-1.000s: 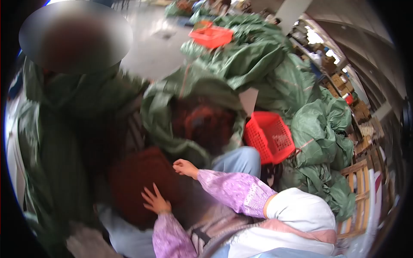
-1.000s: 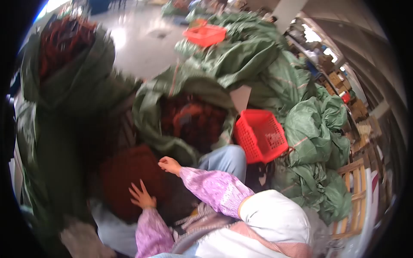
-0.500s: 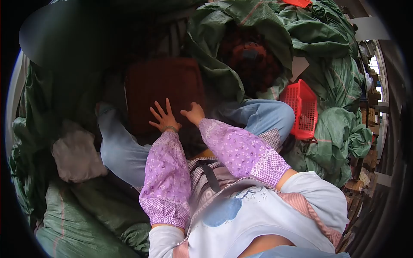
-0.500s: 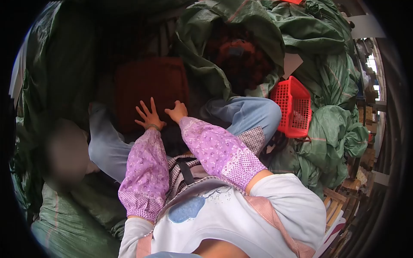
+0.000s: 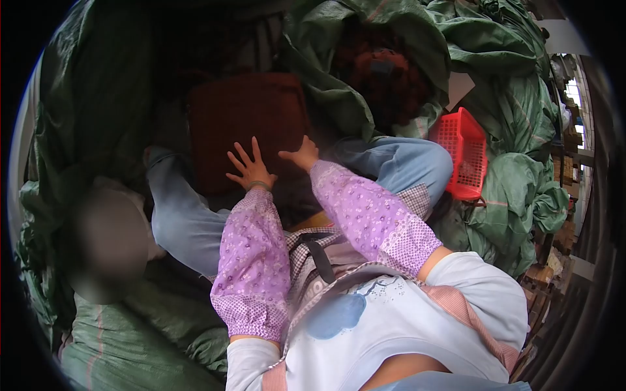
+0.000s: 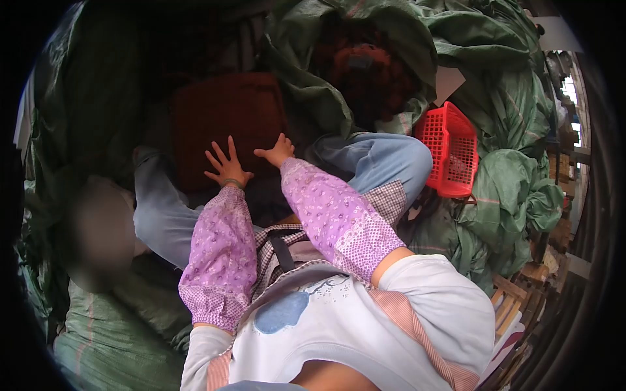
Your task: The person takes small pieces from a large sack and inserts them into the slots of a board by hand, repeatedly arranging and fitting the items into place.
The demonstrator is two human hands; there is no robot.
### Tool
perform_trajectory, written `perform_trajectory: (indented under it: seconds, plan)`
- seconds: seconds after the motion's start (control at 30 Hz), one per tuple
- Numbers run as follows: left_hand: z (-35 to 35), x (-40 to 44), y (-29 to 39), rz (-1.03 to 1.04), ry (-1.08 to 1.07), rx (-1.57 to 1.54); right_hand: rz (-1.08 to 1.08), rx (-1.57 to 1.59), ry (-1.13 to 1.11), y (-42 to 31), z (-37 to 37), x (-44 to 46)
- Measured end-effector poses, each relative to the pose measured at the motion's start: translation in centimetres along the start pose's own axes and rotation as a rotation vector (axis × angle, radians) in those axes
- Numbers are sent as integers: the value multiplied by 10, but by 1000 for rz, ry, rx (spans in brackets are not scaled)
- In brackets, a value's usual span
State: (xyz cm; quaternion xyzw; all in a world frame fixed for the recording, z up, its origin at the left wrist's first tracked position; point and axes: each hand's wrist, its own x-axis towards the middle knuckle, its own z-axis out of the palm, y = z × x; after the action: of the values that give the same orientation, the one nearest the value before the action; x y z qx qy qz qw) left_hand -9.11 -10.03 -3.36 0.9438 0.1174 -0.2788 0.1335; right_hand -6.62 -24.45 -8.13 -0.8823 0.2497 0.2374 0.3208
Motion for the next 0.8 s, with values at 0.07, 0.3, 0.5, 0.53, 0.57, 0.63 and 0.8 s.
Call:
perform_trajectory:
  seconds: [0.07,0.3,0.5,0.53,0.57,0.63,0.8]
  plan:
    - [-3,-1,2,-12,5,-4,37,106,3,2,-12,0]
    - [18,0,12,229,231,173,47,-9,-34,-10,-34,9]
    - [-8,0,21,235,-92,108,65,98,44,-8,-26,12]
    - [-8,1,22,230,-112,109,59,114,15,-5,-26,13]
    - [-6,1,22,228,-114,104,53,132,-12,-3,-26,15]
    - [-5,3,22,229,-112,98,57,193,-37,0,-25,17]
    - [2,6,21,231,-92,71,90,621,-436,-7,-50,8]
